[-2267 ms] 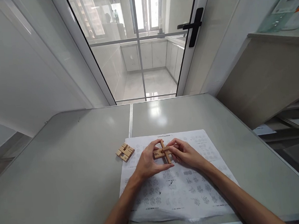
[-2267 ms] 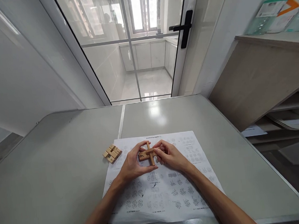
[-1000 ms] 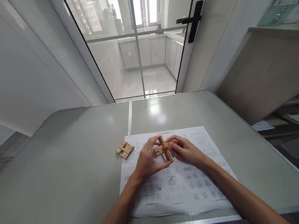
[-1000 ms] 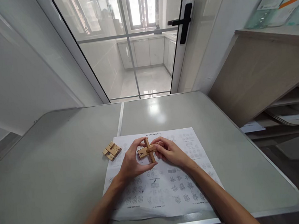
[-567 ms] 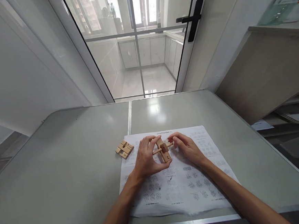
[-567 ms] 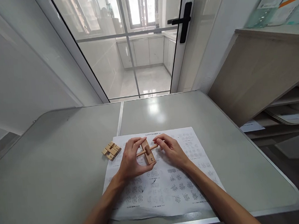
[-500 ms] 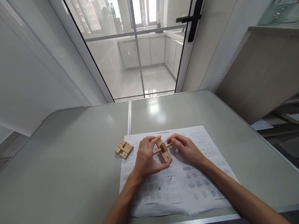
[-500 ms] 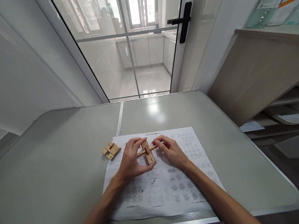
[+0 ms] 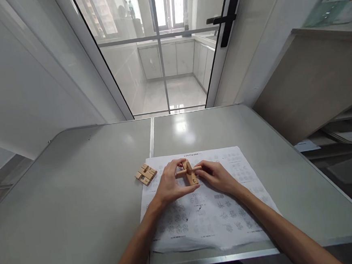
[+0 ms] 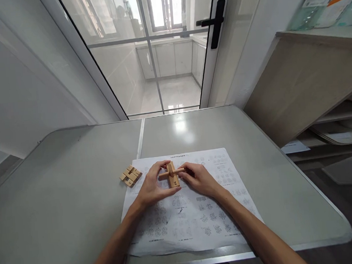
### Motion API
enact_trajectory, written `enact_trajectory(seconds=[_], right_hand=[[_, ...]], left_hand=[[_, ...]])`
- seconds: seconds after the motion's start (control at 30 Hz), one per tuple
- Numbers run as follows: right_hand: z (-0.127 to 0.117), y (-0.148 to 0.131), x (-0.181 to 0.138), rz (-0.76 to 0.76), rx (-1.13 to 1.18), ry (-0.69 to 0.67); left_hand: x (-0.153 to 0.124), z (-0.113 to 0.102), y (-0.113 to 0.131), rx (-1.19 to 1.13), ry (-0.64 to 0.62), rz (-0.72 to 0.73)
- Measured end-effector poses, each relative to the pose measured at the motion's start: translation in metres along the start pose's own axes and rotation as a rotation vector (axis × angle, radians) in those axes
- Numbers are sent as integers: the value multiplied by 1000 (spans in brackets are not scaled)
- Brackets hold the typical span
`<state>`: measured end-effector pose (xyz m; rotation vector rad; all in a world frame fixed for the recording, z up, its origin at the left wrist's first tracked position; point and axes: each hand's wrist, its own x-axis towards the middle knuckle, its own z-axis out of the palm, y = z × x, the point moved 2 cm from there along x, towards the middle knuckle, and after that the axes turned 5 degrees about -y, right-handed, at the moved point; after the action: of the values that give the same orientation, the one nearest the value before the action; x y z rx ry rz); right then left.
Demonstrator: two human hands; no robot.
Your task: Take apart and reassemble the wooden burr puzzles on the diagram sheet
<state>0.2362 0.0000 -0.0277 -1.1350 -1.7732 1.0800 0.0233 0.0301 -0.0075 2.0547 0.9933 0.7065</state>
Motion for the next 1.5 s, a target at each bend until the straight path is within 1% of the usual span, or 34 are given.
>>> enact_trajectory(seconds=[0.27, 0.5, 0.7, 0.8, 0.97, 1.1, 1.27, 1.5], right_hand=[[-2, -4, 0, -54, -58, -16], [-5, -5, -3, -55, -92, -14], [-3, -3, -5, -66, -116, -2], [-2, -2, -4, -69, -137, 20], [-1, 1, -4, -46, -192, 95], [0, 1, -4, -40, -216, 114], [1, -1, -5, -40, -214, 111], [1, -7, -5, -28, -144, 105]], left_hand=[[1, -3, -2, -32, -31, -26], [1, -1, -1, -87, -41, -5], [1, -1, 1, -90, -56, 36], [2, -1, 2, -91, -46, 43], [2, -1, 7, -181, -71, 56], [2, -1, 8, -163, -58, 58], [1, -1, 5, -117, -51, 28], [2, -2, 4, -153, -84, -23]])
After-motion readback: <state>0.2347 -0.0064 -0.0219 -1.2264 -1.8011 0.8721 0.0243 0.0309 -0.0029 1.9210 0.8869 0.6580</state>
